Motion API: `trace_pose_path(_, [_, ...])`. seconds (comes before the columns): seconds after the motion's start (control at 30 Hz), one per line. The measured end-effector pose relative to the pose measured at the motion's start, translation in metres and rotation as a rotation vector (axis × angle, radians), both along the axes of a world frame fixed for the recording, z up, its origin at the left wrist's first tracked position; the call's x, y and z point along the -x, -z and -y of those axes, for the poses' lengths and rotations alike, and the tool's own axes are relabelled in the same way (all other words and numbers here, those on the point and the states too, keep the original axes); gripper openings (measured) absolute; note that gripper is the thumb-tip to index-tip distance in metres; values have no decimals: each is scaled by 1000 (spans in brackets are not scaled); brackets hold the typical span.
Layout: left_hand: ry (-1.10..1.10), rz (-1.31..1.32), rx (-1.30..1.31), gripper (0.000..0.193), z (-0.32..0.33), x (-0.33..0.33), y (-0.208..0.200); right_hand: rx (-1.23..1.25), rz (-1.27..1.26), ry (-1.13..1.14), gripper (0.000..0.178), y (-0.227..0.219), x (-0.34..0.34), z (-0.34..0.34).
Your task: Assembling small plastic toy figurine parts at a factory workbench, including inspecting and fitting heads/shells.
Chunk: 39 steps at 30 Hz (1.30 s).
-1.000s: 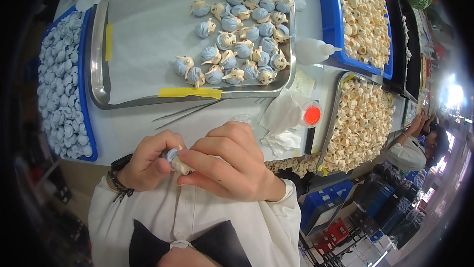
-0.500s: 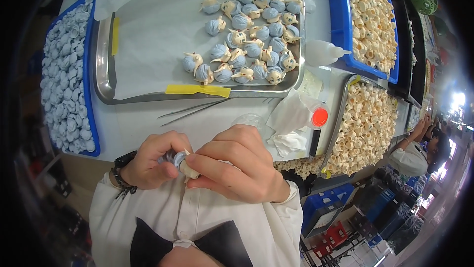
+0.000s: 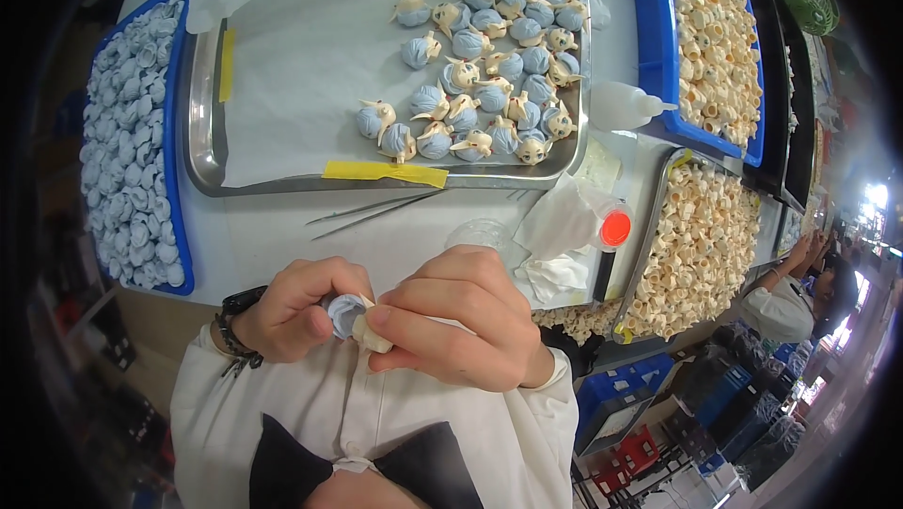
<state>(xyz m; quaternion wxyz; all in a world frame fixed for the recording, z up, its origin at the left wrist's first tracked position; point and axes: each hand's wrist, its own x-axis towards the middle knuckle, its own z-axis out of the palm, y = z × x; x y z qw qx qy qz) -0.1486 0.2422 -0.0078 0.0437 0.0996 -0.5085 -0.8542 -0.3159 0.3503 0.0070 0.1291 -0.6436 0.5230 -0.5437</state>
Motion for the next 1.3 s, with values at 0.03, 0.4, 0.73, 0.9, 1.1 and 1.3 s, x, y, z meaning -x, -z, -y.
trace_pose_path(0.03, [-11, -13, 25, 41, 0, 1, 0, 0, 1, -1, 33, -1, 0, 0])
trace_pose_path(0.4, [-33, 110, 83, 43, -1, 1, -2, -118, -264, 52, 40, -12, -5, 1])
trace_pose_path(0.73, [-39, 93, 12, 46, 3, 3, -5, 0, -440, 162, 30, 4, -13, 14])
trace_pose_path(0.9, [-31, 126, -60, 46, 6, 2, -2, -6, -446, 164, 29, 9, -14, 22])
trace_pose_path(1.1, [-70, 68, -14, 45, 3, -3, -3, 2, -478, 168, 29, -1, -19, 23])
trace_pose_path(1.3, [-10, 40, 9, 38, 17, -13, -4, -128, -91, 13, 37, 5, -13, 31])
